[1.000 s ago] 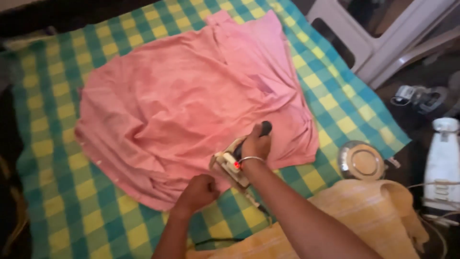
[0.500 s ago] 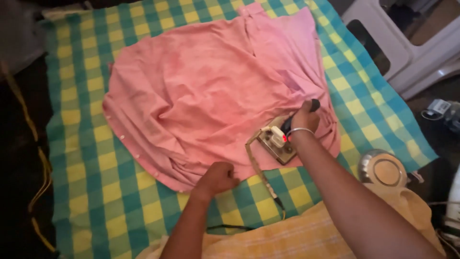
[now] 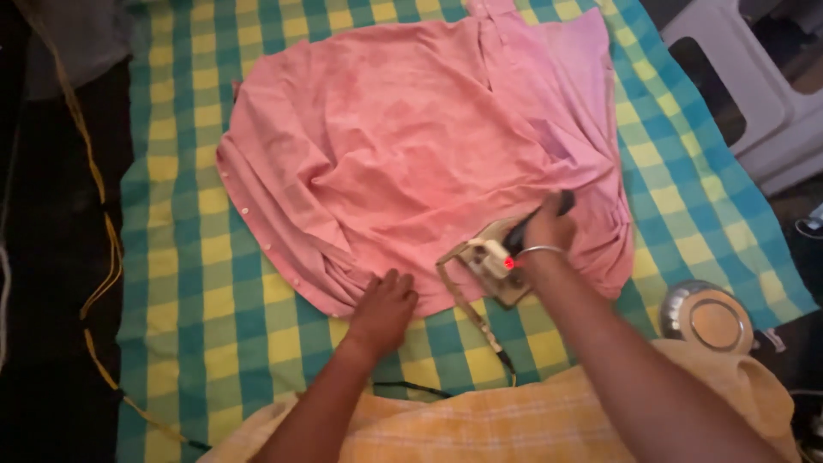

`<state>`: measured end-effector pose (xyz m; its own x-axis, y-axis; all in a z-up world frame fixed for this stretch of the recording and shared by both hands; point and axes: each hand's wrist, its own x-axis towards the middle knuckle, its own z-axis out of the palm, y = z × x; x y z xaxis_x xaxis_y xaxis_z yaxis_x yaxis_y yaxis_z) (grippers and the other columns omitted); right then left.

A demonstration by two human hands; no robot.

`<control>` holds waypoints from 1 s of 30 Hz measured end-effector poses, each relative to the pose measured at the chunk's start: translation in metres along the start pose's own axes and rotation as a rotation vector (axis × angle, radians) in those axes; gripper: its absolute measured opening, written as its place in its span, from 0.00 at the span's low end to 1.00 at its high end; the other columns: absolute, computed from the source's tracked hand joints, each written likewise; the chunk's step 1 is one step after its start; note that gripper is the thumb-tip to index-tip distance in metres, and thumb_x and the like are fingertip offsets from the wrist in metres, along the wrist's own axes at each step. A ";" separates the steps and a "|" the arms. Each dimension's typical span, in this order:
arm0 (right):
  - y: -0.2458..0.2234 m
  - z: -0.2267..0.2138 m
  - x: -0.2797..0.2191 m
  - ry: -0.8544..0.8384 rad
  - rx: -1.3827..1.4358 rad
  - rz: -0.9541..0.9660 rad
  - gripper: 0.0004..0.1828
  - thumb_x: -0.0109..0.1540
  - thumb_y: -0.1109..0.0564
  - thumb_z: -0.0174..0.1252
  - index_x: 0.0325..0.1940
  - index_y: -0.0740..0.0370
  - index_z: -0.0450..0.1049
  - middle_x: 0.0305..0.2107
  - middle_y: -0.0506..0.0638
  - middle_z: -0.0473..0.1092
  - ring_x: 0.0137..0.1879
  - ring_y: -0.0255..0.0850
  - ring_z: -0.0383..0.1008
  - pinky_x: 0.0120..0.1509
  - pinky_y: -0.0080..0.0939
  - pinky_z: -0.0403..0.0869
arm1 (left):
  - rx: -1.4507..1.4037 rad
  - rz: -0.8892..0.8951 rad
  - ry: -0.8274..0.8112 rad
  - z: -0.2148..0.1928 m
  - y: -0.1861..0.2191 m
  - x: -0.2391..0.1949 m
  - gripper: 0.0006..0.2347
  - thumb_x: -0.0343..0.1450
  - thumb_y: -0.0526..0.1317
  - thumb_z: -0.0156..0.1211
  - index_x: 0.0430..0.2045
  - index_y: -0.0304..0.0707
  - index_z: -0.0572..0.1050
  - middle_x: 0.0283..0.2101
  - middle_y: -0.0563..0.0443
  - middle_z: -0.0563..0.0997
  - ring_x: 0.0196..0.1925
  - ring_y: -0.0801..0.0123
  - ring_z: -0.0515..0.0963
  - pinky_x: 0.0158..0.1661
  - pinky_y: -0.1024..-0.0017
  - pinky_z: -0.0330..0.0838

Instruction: Ironing a pink shirt on a checkered surface.

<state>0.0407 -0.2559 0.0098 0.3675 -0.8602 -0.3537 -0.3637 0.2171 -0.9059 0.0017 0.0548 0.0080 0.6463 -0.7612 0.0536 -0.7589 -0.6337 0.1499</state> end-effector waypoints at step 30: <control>0.013 0.004 0.000 0.278 -0.152 0.047 0.37 0.66 0.29 0.53 0.43 0.73 0.72 0.33 0.60 0.75 0.33 0.48 0.78 0.35 0.48 0.75 | -0.167 0.134 -0.012 0.010 -0.024 -0.027 0.11 0.65 0.37 0.55 0.39 0.42 0.78 0.43 0.44 0.79 0.51 0.50 0.76 0.52 0.52 0.68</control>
<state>0.0396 -0.2517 -0.0028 0.1073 -0.9486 -0.2978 -0.5059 0.2058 -0.8377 0.0016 0.0885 -0.0071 0.5385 -0.8395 0.0720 -0.8136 -0.4959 0.3037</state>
